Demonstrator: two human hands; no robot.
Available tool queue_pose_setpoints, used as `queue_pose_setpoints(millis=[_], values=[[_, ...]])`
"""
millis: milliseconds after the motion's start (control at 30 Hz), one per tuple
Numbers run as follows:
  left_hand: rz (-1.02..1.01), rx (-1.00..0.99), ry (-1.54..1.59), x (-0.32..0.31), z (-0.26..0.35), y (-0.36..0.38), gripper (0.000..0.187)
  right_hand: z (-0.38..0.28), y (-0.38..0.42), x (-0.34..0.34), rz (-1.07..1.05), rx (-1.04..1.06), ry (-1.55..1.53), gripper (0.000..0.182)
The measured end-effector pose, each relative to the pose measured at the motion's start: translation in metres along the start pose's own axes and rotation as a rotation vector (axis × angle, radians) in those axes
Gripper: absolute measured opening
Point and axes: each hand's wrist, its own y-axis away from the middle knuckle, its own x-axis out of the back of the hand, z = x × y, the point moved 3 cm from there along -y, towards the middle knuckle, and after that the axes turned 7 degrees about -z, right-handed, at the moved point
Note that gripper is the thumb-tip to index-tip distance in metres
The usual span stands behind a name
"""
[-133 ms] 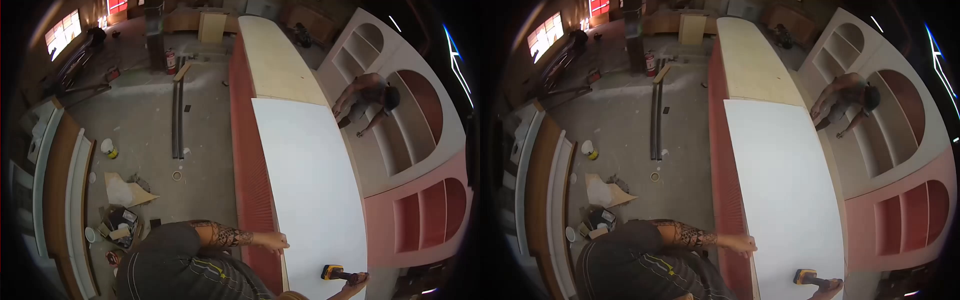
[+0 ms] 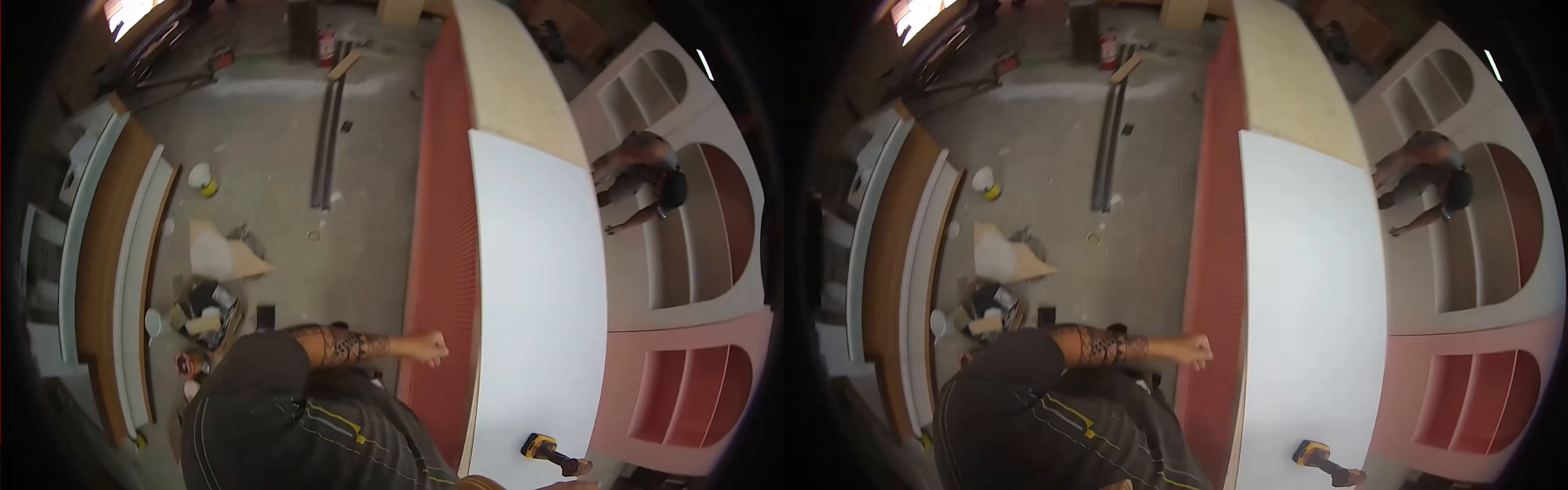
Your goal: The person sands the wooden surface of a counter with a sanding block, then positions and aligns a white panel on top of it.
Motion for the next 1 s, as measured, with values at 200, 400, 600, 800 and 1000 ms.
queue_pose_setpoints(millis=[200,400,600,800,1000], values=[[1.063,0.267,-0.349,0.14,-0.223,0.194,0.033,-0.175,0.158,-0.124,-0.316,0.599,0.132,0.063],[1.03,0.884,-0.273,0.068,-0.409,0.364,0.041,-0.175,0.312,-0.318,-1.254,0.809,0.182,0.059],[0.762,0.83,-0.361,-0.016,-0.48,0.353,0.036,-0.119,0.398,-0.441,-1.432,0.833,0.35,0.071],[1.202,0.664,0.219,0.033,-0.487,0.29,0.029,-0.105,0.431,-0.437,-1.178,0.858,0.508,0.076],[1.222,0.679,-0.235,0.128,-0.611,0.232,0.026,-0.102,0.403,-0.44,-1.179,0.971,0.557,0.07]])
